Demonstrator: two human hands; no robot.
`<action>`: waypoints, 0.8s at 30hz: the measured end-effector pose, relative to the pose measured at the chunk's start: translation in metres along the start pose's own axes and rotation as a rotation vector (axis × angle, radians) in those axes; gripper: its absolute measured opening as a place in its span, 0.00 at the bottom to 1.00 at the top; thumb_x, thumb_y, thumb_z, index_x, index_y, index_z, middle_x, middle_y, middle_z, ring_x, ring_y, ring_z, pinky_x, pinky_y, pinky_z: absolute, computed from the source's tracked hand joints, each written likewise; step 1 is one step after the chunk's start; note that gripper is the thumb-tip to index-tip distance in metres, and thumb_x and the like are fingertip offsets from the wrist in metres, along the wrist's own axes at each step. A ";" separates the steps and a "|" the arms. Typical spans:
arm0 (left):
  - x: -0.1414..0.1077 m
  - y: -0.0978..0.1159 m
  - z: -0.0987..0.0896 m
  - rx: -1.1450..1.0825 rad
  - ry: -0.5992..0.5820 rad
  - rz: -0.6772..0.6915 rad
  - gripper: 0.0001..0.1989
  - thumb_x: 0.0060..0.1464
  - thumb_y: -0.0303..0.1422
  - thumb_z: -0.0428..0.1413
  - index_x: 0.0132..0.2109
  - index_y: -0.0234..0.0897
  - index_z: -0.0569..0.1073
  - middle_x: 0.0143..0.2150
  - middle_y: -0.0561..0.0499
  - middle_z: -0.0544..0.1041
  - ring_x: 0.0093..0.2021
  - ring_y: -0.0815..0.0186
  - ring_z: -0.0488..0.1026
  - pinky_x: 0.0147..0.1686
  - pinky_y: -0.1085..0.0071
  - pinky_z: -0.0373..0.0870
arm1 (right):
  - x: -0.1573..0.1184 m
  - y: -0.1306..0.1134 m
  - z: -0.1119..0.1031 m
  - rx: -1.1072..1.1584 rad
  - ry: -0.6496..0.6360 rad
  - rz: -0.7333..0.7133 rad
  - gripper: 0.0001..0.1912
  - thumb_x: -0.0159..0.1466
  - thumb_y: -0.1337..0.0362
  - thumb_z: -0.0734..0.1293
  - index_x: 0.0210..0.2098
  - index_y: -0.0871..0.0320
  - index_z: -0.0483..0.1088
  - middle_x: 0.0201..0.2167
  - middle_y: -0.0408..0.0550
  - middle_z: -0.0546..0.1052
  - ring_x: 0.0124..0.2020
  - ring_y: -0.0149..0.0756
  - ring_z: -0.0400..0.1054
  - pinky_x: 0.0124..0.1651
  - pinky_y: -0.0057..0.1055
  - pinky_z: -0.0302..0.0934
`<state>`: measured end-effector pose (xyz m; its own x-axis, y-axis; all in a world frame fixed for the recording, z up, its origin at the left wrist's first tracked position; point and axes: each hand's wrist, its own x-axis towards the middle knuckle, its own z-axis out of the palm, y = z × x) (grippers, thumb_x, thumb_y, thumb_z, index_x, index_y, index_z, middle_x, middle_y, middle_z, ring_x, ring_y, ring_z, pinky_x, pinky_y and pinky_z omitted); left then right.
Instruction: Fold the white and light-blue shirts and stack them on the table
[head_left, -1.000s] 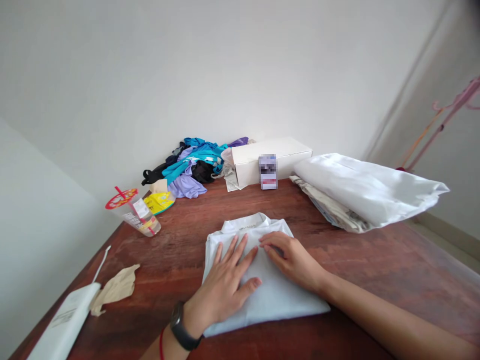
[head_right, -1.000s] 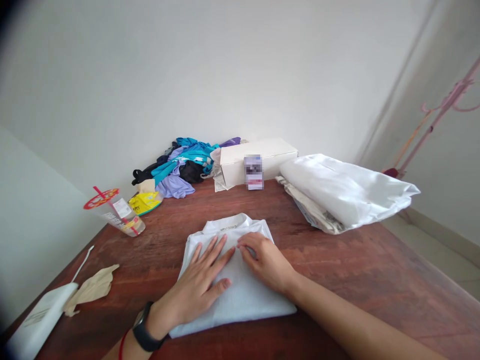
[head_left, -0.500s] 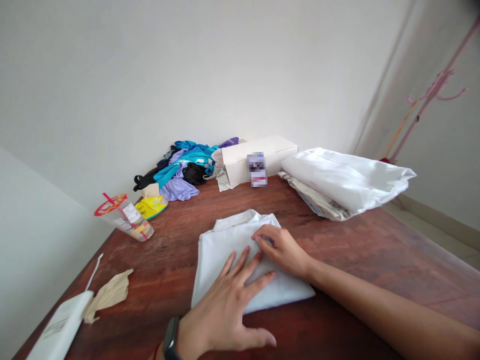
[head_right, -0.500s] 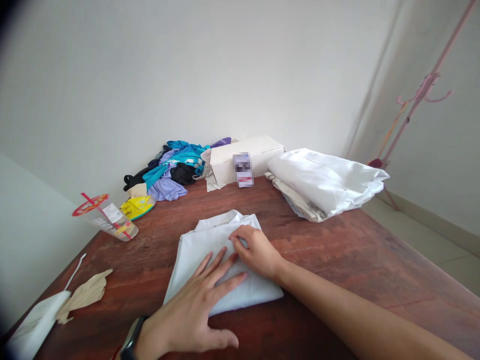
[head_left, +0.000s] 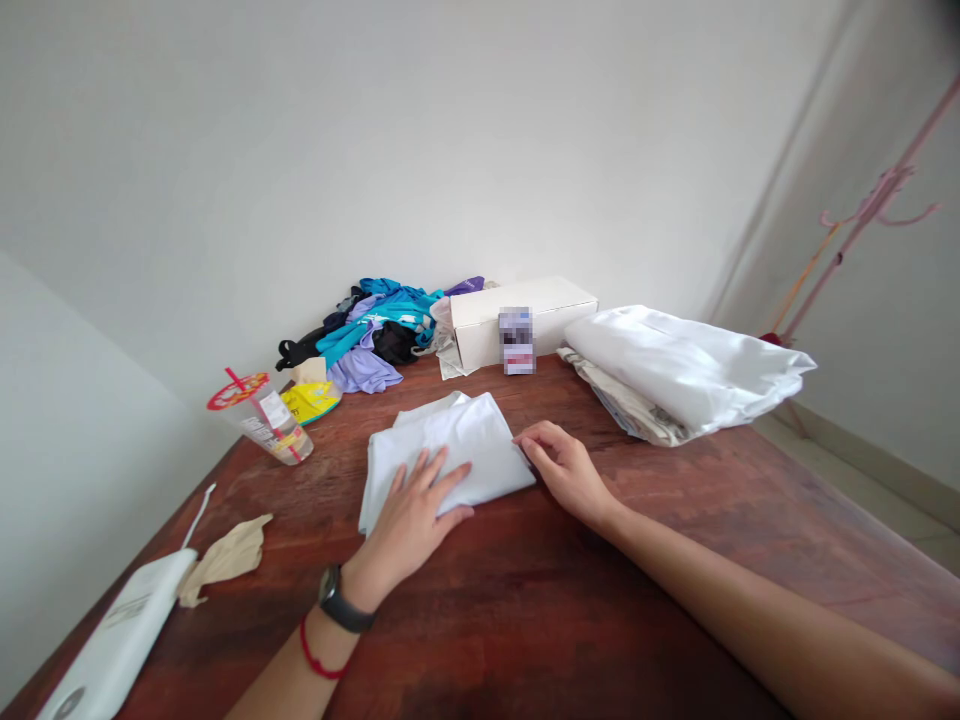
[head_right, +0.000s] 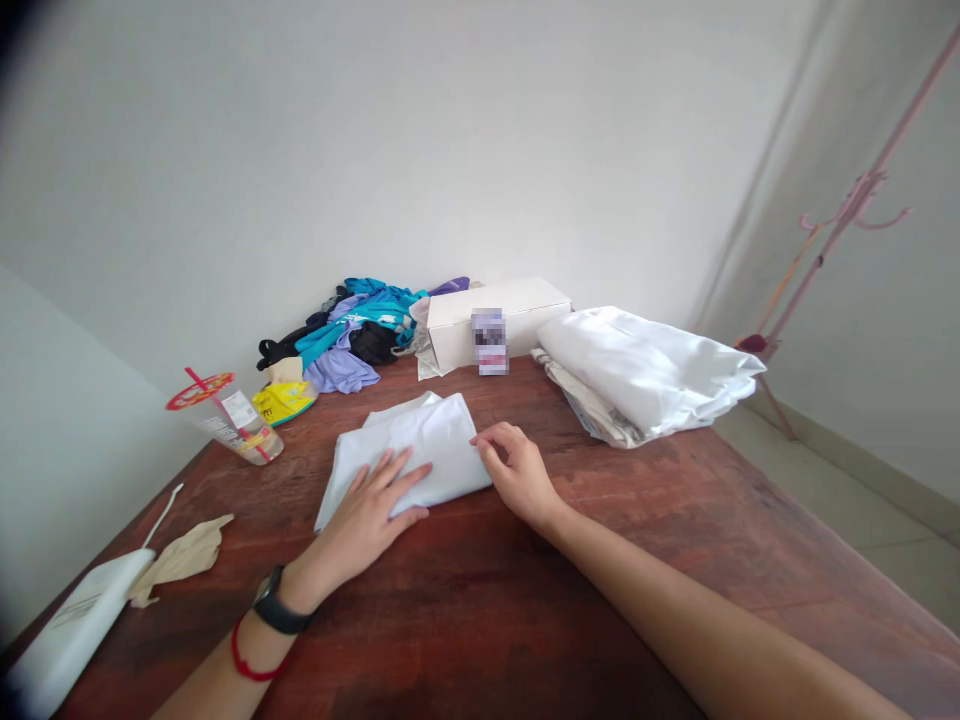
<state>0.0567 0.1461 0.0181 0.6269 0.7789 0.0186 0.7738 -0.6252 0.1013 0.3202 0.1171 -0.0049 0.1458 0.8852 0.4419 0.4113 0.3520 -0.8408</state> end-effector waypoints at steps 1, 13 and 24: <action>0.003 -0.010 0.001 0.029 0.030 -0.055 0.28 0.68 0.45 0.54 0.72 0.56 0.62 0.77 0.46 0.53 0.75 0.41 0.49 0.67 0.37 0.54 | -0.001 0.000 0.001 0.003 -0.014 -0.009 0.13 0.70 0.59 0.61 0.36 0.55 0.76 0.38 0.50 0.79 0.43 0.42 0.73 0.49 0.37 0.64; 0.017 -0.072 0.014 0.166 0.244 -0.502 0.31 0.68 0.52 0.48 0.71 0.45 0.65 0.73 0.34 0.61 0.72 0.30 0.53 0.62 0.32 0.56 | -0.010 -0.004 0.008 -0.028 -0.284 -0.080 0.10 0.69 0.66 0.64 0.38 0.56 0.78 0.39 0.48 0.81 0.43 0.39 0.75 0.49 0.34 0.65; 0.021 -0.082 0.019 0.006 0.436 -0.441 0.34 0.61 0.47 0.59 0.69 0.37 0.67 0.73 0.33 0.60 0.73 0.29 0.50 0.63 0.31 0.57 | -0.011 -0.006 0.008 -0.119 -0.374 -0.115 0.10 0.69 0.68 0.65 0.38 0.55 0.79 0.39 0.47 0.83 0.43 0.38 0.76 0.49 0.33 0.66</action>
<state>0.0083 0.2124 -0.0088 0.1538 0.9116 0.3811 0.9531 -0.2387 0.1862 0.3088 0.1074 -0.0074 -0.2359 0.8993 0.3683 0.5101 0.4372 -0.7407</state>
